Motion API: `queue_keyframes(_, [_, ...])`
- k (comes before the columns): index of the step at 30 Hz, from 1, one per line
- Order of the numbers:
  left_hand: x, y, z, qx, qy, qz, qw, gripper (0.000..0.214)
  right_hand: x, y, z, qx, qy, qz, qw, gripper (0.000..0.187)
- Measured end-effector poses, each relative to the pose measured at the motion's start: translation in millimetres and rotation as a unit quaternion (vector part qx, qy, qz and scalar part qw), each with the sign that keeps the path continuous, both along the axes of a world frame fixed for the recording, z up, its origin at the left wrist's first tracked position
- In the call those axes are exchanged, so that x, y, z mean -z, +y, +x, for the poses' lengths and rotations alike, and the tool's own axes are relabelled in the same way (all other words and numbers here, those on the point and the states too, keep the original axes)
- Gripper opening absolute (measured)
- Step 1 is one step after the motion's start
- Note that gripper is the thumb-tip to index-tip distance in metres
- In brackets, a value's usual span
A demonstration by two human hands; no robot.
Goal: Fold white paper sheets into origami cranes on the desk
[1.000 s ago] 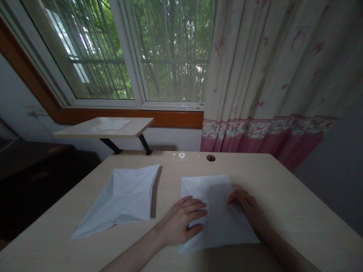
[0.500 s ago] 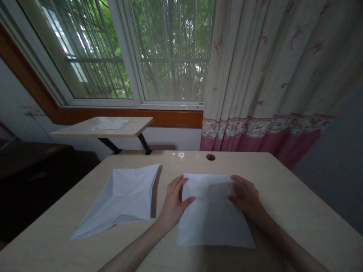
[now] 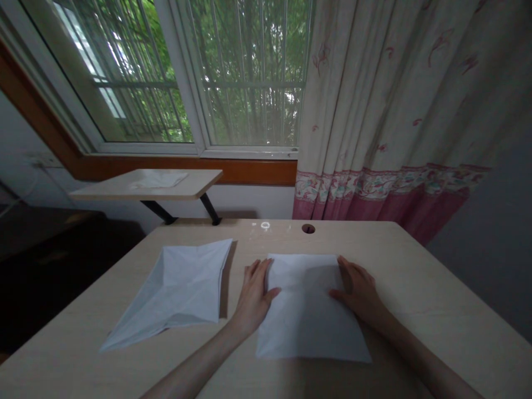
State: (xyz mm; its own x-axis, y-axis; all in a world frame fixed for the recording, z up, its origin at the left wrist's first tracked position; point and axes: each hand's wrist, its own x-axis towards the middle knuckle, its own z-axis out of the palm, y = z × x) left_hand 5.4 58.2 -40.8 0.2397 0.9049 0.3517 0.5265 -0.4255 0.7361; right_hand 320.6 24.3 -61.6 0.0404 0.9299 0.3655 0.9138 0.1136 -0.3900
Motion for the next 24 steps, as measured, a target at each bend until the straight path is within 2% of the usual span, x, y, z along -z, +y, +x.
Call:
queue_keyframes(11, [-13.0, -3, 2, 0.015, 0.003, 0.041, 0.999, 0.064, -1.7, -1, -1, -0.010, 0.015, 0.002, 1.000, 0.077])
queue_keyframes(20, [-9.2, -2, 2, 0.054, -0.065, 0.031, 0.996, 0.074, -5.2, -2, -5, -0.039, 0.010, 0.034, 0.999, 0.085])
queue_keyframes(24, [-12.0, -4, 4, 0.051, -0.080, 0.018, 0.995, 0.079, -7.8, -3, -8, -0.049, 0.012, 0.053, 0.997, 0.090])
